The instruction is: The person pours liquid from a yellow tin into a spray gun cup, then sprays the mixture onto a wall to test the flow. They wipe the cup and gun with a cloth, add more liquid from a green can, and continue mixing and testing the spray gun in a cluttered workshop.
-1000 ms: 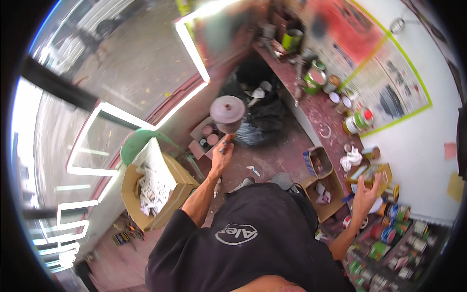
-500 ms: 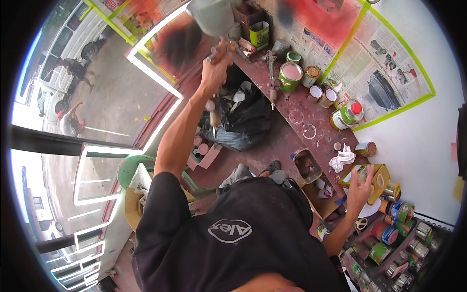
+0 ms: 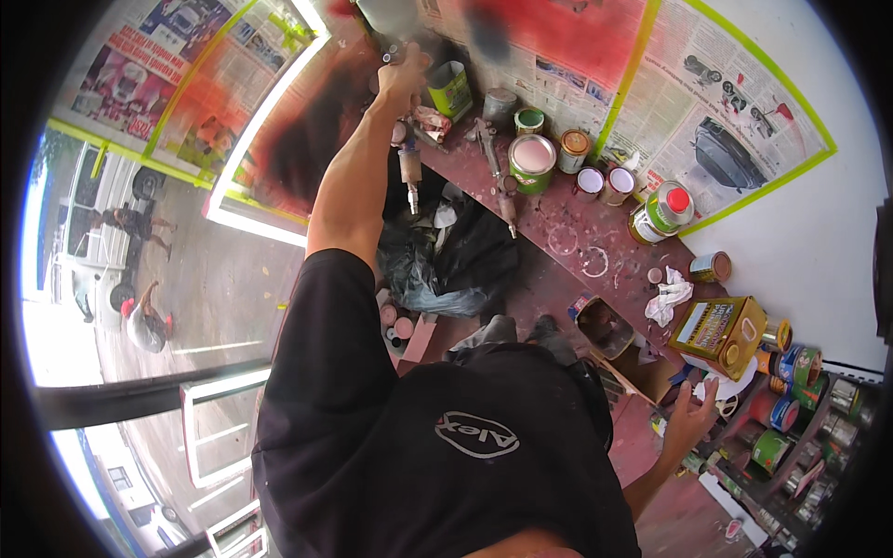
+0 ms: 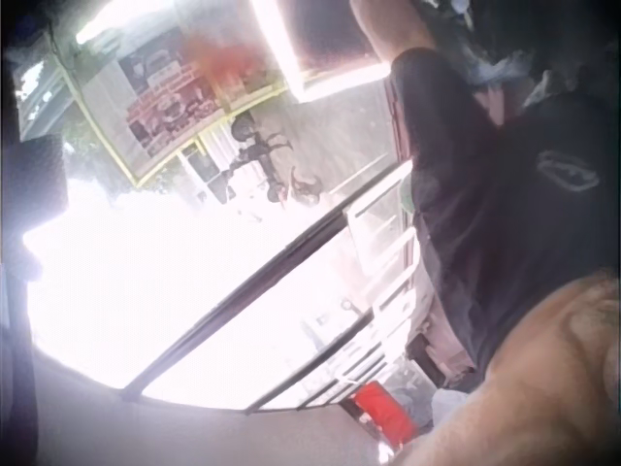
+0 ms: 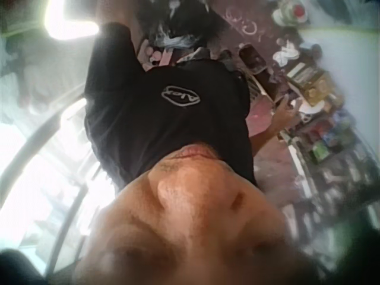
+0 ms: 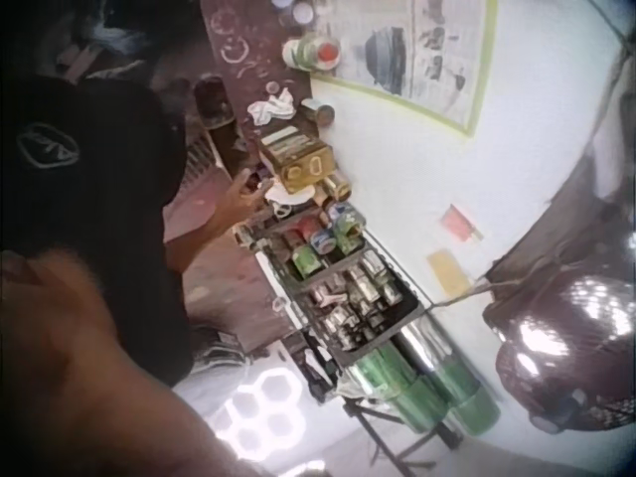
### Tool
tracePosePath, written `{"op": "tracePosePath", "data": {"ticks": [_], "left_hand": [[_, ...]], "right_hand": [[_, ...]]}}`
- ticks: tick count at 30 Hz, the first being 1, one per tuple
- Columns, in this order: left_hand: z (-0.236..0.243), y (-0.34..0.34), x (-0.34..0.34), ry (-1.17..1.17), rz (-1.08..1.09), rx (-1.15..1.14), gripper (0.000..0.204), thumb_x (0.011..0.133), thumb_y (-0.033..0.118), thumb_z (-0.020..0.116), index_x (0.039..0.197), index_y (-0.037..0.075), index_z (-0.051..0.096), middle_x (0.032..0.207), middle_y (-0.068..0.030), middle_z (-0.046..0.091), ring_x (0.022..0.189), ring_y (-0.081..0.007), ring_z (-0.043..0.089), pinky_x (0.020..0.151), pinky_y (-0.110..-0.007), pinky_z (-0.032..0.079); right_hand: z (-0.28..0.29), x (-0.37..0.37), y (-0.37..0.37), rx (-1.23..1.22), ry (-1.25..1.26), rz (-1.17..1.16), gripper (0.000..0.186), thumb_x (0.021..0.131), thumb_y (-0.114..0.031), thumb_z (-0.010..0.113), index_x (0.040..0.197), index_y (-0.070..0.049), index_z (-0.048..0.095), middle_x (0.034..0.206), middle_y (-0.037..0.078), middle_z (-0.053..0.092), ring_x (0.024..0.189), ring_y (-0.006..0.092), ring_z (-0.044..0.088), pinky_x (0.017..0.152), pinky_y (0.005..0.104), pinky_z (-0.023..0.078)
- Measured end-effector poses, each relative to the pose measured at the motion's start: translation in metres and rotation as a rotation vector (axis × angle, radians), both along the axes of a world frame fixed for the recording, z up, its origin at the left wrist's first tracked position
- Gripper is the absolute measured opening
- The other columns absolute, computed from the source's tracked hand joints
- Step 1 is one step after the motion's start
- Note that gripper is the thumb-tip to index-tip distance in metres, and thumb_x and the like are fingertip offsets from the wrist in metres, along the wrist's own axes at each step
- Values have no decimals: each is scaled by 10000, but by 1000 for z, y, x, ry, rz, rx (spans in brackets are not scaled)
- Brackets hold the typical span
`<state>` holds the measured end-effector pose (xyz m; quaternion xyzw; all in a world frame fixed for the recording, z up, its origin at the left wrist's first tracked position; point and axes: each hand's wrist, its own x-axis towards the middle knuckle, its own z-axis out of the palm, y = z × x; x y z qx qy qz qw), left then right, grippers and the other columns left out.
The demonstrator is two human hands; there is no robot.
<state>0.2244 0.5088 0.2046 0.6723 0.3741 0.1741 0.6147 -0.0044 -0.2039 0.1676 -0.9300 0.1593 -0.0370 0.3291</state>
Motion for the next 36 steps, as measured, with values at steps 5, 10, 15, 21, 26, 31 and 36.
{"op": "tracePosePath", "data": {"ticks": [5,10,15,21,26,31,36], "left_hand": [[-22,26,16,8,-89,11,500,1001,636,608,991,145,702,718,-12,530,533,-119,455,468,-346,399],[-28,32,25,-2,-78,-31,508,997,632,626,969,128,682,702,-17,517,525,-124,457,453,-353,400],[-32,43,32,10,-88,-57,523,993,626,637,928,107,655,711,-11,532,530,-125,465,451,-348,402],[-39,52,38,2,-107,-31,516,988,623,647,950,110,690,708,-4,534,528,-119,467,458,-329,389],[-53,76,34,-10,-154,103,478,1028,580,580,972,132,739,726,9,590,561,-141,511,486,-358,415],[-66,62,54,-17,56,197,680,930,616,702,1046,-53,737,1039,-249,773,917,-385,783,813,-467,628],[-56,25,43,-59,65,114,711,898,579,764,1165,-78,714,1228,-269,735,1123,-375,744,920,-478,610]], "right_hand": [[-18,-30,13,-74,-32,11,628,1040,-232,678,1573,12,453,1495,251,586,1264,317,658,940,393,577],[-12,-34,43,-81,-83,36,630,1042,-240,678,1574,13,452,1485,254,586,1253,314,663,950,382,581],[-5,-41,67,-28,-56,-14,641,1038,-261,693,1573,2,458,1473,239,599,1095,277,706,879,359,580],[-3,-48,88,-11,-7,-69,629,1040,-247,685,1567,15,463,1425,235,643,1129,278,695,892,368,567],[-33,-48,82,-102,-124,45,601,1055,-246,661,1556,27,472,1381,243,676,1133,301,711,920,381,563],[-54,-47,83,-267,-148,279,443,1083,-286,613,1364,55,652,1173,250,745,1032,329,729,867,405,567],[-42,-10,127,-190,-135,432,383,1093,-268,588,1187,82,712,1019,247,751,895,391,708,802,428,554]]}}
